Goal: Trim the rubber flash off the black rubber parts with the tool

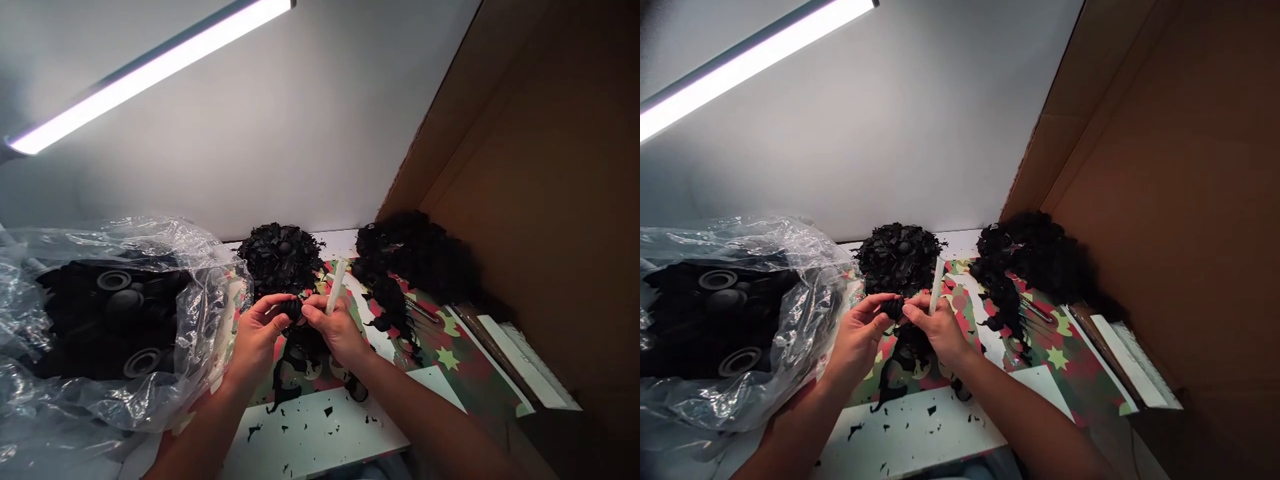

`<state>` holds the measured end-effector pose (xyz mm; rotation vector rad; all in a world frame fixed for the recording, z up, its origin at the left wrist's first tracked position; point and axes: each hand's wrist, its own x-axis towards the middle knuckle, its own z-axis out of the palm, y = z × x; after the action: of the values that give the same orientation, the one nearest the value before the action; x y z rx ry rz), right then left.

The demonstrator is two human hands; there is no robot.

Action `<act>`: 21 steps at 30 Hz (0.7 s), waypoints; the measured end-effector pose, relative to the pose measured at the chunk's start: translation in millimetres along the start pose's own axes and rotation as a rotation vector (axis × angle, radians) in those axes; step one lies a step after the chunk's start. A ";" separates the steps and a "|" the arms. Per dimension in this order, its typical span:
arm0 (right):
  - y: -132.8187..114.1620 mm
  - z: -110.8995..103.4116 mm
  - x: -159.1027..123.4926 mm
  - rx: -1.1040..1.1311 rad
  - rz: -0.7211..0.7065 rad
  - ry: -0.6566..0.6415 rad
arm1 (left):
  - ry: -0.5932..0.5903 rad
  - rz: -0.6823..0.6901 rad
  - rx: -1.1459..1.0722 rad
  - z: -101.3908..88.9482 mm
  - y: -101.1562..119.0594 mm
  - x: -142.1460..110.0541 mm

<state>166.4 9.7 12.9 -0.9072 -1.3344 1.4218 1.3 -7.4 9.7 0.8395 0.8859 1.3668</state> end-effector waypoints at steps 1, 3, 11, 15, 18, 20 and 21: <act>-1.0 -1.2 0.3 -0.070 -0.033 -0.026 | 0.018 -0.022 -0.010 -0.1 0.3 0.8; -2.9 -3.3 0.9 -0.264 -0.151 -0.068 | 0.038 -0.080 -0.014 -1.9 0.0 3.2; 0.1 -3.1 3.0 -0.297 -0.162 0.066 | -0.035 0.182 0.417 -8.5 1.9 2.4; 0.8 -0.1 2.7 -0.078 0.017 0.028 | -0.038 0.208 0.508 -4.8 7.9 -1.4; 0.5 2.5 1.9 0.145 0.128 0.006 | -0.043 0.030 0.318 -2.8 6.1 -0.7; -0.5 3.5 1.3 0.263 0.186 -0.018 | -0.058 -0.041 0.180 -2.7 2.8 0.7; -1.2 3.7 1.0 0.295 0.207 -0.029 | -0.058 -0.059 0.128 -3.2 0.9 1.6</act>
<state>162.8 9.5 14.6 -0.8463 -1.0368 1.7437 -2.0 -5.7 9.0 0.9391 0.9535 1.2389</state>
